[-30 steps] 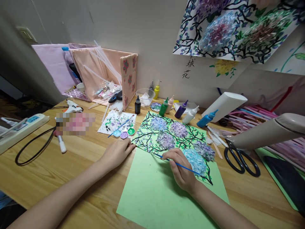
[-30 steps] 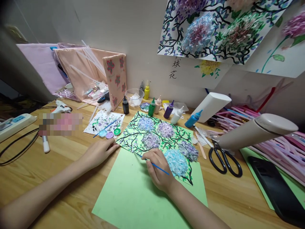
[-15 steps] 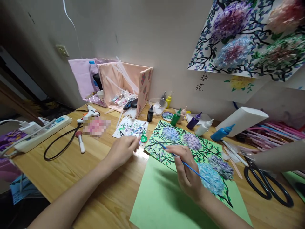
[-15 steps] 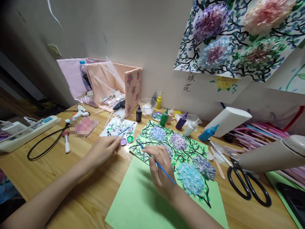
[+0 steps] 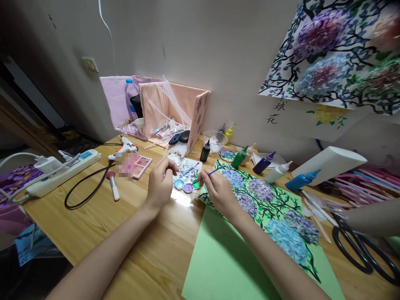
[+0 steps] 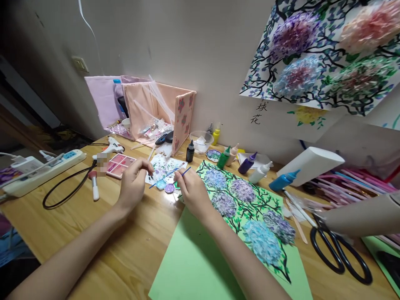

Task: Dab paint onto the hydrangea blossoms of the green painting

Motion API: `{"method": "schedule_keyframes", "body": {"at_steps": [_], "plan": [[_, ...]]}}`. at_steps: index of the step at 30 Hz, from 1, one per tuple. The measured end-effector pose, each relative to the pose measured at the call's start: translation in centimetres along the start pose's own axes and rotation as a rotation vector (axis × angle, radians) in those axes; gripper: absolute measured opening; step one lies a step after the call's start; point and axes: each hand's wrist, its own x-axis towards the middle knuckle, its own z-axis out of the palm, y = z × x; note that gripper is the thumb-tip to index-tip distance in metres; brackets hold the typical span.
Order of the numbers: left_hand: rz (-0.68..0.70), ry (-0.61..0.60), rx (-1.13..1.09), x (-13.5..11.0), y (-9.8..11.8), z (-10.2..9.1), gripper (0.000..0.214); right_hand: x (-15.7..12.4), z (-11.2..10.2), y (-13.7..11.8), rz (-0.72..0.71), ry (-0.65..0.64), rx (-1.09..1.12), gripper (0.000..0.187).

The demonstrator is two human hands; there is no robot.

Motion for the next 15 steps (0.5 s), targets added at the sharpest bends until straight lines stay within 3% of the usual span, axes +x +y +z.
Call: {"method": "schedule_keyframes", "body": {"at_steps": [3, 9, 15], "plan": [[-0.123, -0.1, -0.019, 0.2, -0.4, 0.1, 0.017, -0.2, 0.4, 0.5, 0.027, -0.065, -0.013, 0.031], [-0.121, -0.166, 0.116, -0.6, 0.4, 0.4, 0.019, -0.4, 0.8, 0.6, 0.034, -0.074, -0.031, 0.032], [-0.127, -0.276, 0.179, -1.2, 1.0, 1.2, 0.02, -1.8, -1.9, 0.3, -0.009, 0.128, 0.013, 0.028]]}}
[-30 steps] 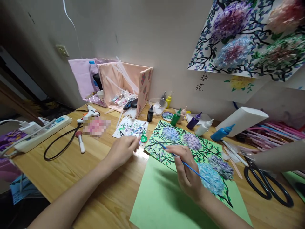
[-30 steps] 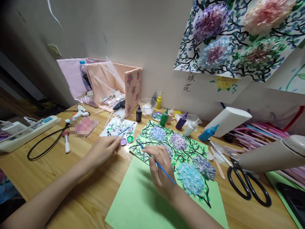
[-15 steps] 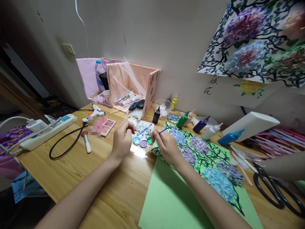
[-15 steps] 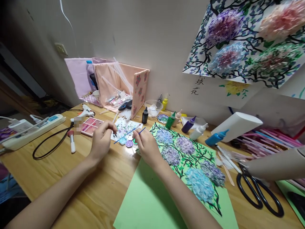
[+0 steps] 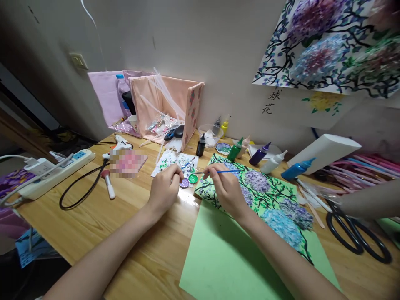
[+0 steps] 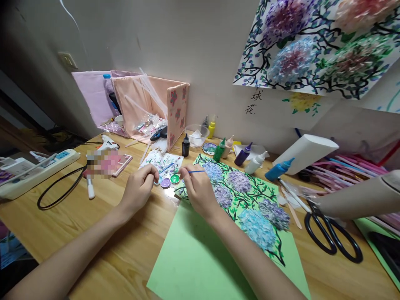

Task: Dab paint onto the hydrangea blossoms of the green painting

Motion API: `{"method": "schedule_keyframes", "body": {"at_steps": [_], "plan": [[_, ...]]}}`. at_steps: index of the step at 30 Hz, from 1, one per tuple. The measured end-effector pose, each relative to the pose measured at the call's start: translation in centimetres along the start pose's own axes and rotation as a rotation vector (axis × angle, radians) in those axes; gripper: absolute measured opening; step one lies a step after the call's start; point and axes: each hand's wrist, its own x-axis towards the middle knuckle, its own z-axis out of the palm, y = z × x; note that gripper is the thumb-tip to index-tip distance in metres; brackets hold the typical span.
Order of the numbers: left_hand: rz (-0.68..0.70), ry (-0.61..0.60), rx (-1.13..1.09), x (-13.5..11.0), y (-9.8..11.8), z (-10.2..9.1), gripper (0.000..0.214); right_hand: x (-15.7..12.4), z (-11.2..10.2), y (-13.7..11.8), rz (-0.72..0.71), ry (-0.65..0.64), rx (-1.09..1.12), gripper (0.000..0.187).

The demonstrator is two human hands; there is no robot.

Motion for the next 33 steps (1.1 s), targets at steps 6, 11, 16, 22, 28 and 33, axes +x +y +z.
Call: {"method": "schedule_keyframes", "body": {"at_steps": [6, 11, 16, 22, 28, 33], "plan": [[-0.055, -0.431, 0.256, -1.2, 0.4, 2.3, 0.025, -6.8, -4.7, 2.6, -0.051, 0.178, -0.154, 0.023], [-0.06, -0.58, 0.24, -1.7, 0.1, 3.9, 0.03, -10.9, -6.0, 4.3, -0.275, 0.097, -0.298, 0.016], [-0.078, -0.6, 0.167, -1.5, -0.1, 4.2, 0.031, -10.5, -5.6, 3.5, -0.297, 0.062, -0.342, 0.014], [-0.051, -0.602, 0.215, -1.5, -0.1, 4.4, 0.032, -10.3, -5.2, 3.2, -0.28, 0.014, -0.388, 0.016], [-0.044, -0.599, 0.263, -1.5, -0.1, 4.4, 0.033, -10.4, -4.7, 3.6, -0.288, -0.017, -0.417, 0.015], [-0.033, -0.6, 0.316, -1.5, 0.0, 4.4, 0.034, -10.2, -4.5, 3.4, -0.301, -0.05, -0.437, 0.016]]}}
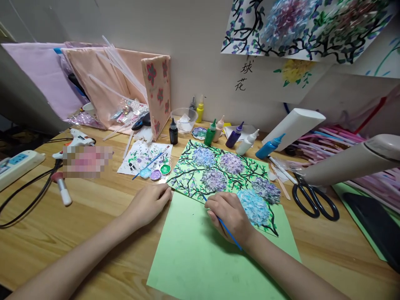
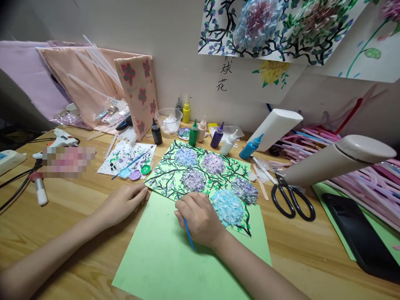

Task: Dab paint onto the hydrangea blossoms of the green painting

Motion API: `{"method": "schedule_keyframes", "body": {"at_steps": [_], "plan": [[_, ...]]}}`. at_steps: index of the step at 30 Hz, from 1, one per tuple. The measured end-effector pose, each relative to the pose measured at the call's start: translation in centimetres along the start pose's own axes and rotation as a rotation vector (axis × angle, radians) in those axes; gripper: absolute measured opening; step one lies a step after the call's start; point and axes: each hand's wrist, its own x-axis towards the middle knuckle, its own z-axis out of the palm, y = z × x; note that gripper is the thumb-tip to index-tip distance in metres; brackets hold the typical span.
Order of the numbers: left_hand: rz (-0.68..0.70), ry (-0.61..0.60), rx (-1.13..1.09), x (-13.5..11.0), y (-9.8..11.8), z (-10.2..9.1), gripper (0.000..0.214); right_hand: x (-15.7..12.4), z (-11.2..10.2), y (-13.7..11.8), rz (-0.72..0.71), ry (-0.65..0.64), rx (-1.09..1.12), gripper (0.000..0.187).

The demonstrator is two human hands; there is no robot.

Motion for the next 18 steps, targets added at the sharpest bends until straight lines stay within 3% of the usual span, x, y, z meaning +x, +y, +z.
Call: {"method": "schedule_keyframes", "body": {"at_steps": [7, 12, 18], "plan": [[-0.005, -0.026, 0.003, 0.0, 0.07, 0.05, 0.034, -0.01, 0.02, -0.07, 0.007, 0.067, 0.018, 0.023], [-0.012, -0.026, 0.01, -0.1, 0.05, 0.0, 0.033, 0.19, -0.15, 0.03, 0.008, 0.006, 0.037, 0.023], [-0.008, -0.029, 0.014, -0.02, 0.11, 0.06, 0.035, -0.23, 0.23, 0.07, 0.034, 0.058, 0.045, 0.022]]}}
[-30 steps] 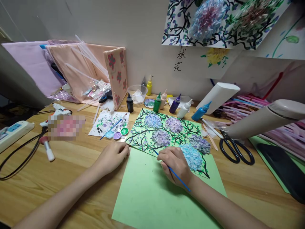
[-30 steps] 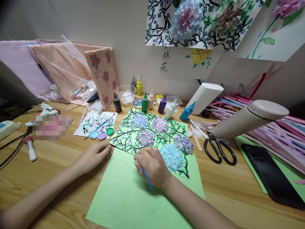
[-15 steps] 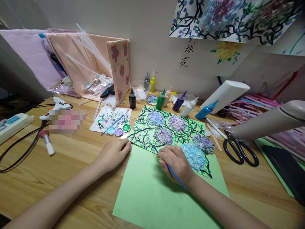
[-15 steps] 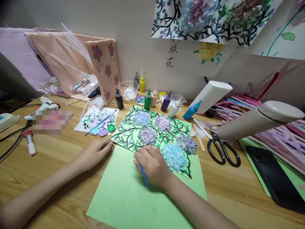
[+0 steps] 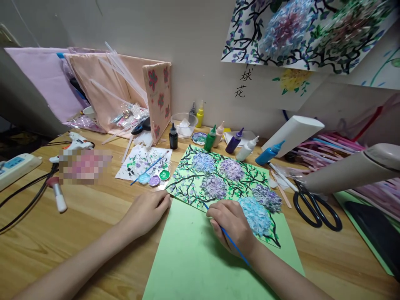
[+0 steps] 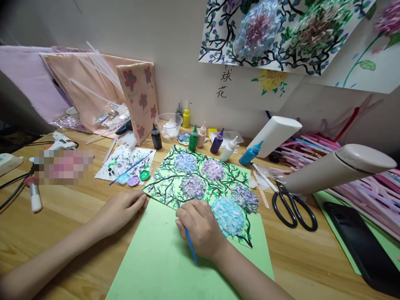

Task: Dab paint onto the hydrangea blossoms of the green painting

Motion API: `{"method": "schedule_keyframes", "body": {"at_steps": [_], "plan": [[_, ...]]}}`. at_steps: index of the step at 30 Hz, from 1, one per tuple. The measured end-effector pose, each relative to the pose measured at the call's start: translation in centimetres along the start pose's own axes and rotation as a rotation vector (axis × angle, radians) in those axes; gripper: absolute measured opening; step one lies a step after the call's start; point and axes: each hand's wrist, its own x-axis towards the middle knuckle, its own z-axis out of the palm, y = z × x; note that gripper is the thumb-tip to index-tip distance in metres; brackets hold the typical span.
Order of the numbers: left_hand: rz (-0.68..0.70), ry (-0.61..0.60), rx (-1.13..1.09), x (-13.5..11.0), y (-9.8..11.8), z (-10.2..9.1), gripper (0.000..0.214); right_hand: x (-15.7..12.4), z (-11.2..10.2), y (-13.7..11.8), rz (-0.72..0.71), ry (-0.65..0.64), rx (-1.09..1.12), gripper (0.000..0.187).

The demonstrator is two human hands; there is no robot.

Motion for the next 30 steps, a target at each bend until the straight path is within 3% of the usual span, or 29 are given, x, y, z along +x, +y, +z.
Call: {"method": "schedule_keyframes", "body": {"at_steps": [9, 18, 30], "plan": [[-0.005, -0.001, 0.012, -0.08, 0.04, -0.1, 0.033, 0.51, -0.86, -0.32, 0.004, -0.024, -0.026, 0.023], [0.011, 0.003, 0.009, 0.01, 0.02, -0.09, 0.032, 0.06, -0.26, 0.03, 0.006, 0.024, 0.001, 0.025], [0.011, 0.004, 0.011, -0.17, 0.11, -0.24, 0.034, 0.21, -0.54, -0.04, 0.031, -0.004, 0.033, 0.022]]}}
